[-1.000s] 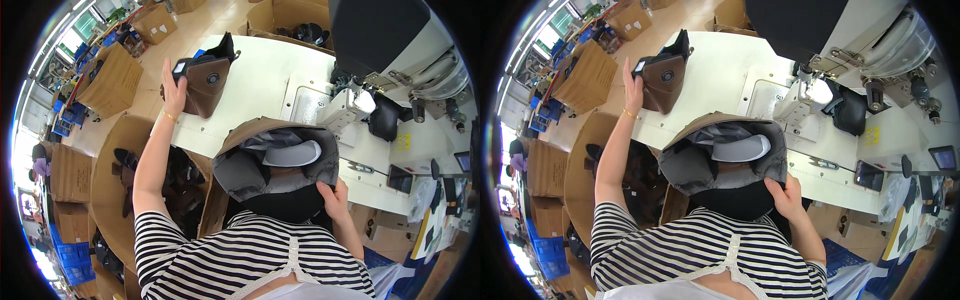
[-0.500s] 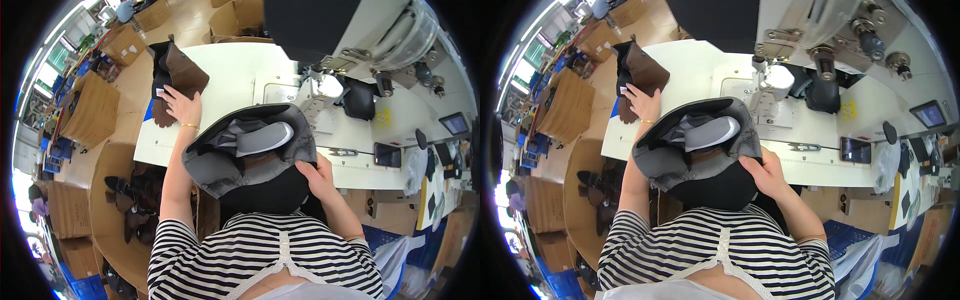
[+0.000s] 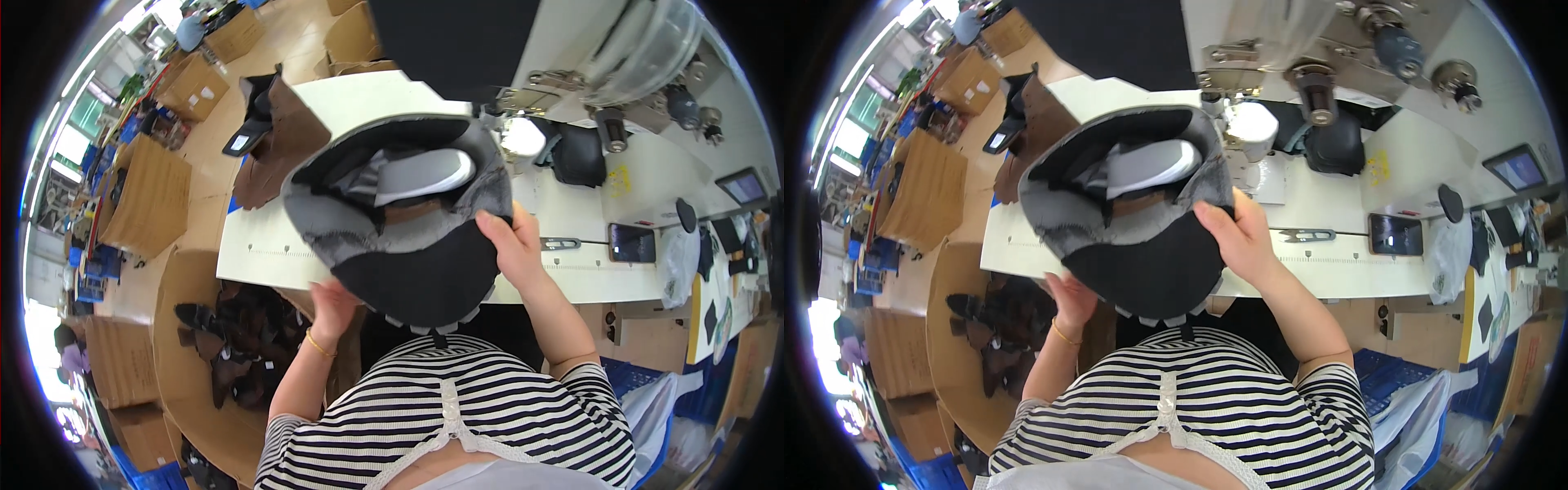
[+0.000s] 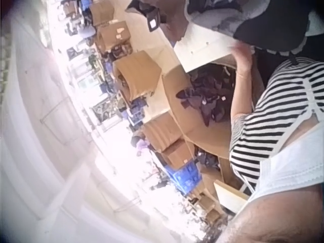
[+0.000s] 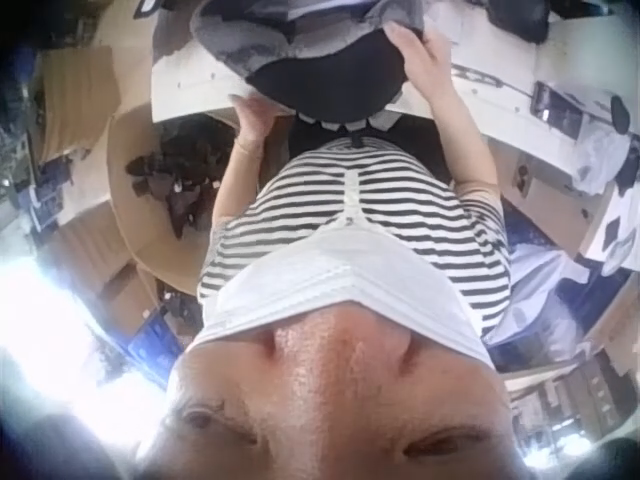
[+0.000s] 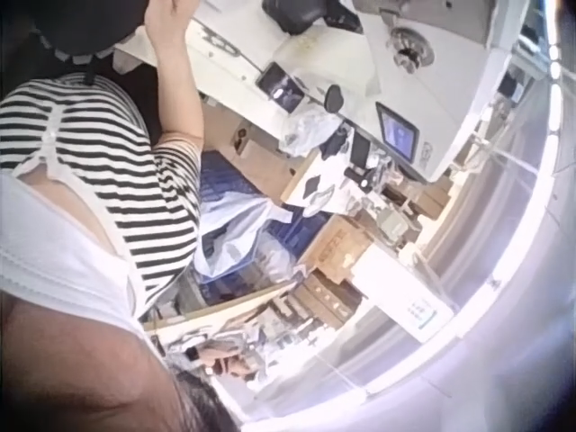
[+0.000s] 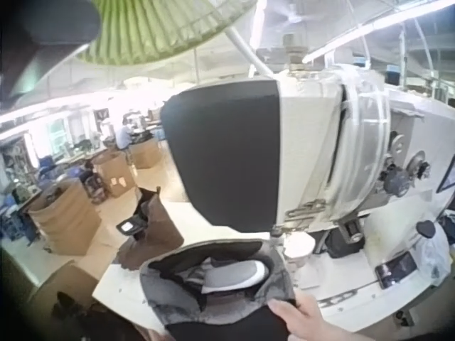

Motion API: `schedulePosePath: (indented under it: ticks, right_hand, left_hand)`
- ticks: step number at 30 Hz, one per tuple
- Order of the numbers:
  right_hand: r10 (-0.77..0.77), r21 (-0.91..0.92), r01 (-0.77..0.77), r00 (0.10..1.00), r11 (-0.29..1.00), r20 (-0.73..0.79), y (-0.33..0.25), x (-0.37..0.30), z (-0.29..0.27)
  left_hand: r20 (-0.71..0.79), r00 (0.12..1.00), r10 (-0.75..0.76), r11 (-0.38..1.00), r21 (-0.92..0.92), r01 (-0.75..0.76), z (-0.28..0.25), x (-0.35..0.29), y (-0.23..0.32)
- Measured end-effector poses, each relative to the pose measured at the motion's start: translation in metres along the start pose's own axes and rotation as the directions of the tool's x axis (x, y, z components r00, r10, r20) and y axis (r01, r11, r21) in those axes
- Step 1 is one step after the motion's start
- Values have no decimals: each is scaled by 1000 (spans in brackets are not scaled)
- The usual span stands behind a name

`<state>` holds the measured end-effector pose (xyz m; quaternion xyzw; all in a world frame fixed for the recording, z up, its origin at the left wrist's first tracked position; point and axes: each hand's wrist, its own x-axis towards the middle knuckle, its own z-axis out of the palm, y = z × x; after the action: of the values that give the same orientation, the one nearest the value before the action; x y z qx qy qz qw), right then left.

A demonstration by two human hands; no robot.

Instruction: Stitching together leather boot uppers and internal components using an industrial sewing machine.

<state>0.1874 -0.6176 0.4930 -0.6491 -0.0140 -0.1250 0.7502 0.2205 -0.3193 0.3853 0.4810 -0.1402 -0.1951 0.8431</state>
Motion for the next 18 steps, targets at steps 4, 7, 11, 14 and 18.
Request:
schedulePosePath:
  ticks: [4,7,11,14,18]
  right_hand:
    - [-68,-27,68,998,997,3,6,5,-1]
    - [-86,-21,85,995,996,-41,0,10,5]
    - [62,121,-63,998,991,12,-1,21,-1]
    - [59,93,-59,998,994,6,7,17,-7]
    - [181,211,-205,975,956,125,-9,-7,-2]
  left_hand:
    - [253,966,-54,996,-52,69,55,15,8]
    - [213,965,-151,988,-1,154,84,27,24]
    - [51,996,-71,990,123,64,104,41,44]
    - [90,995,48,977,201,-65,115,50,51]
    - [33,992,118,966,230,-122,124,63,55]
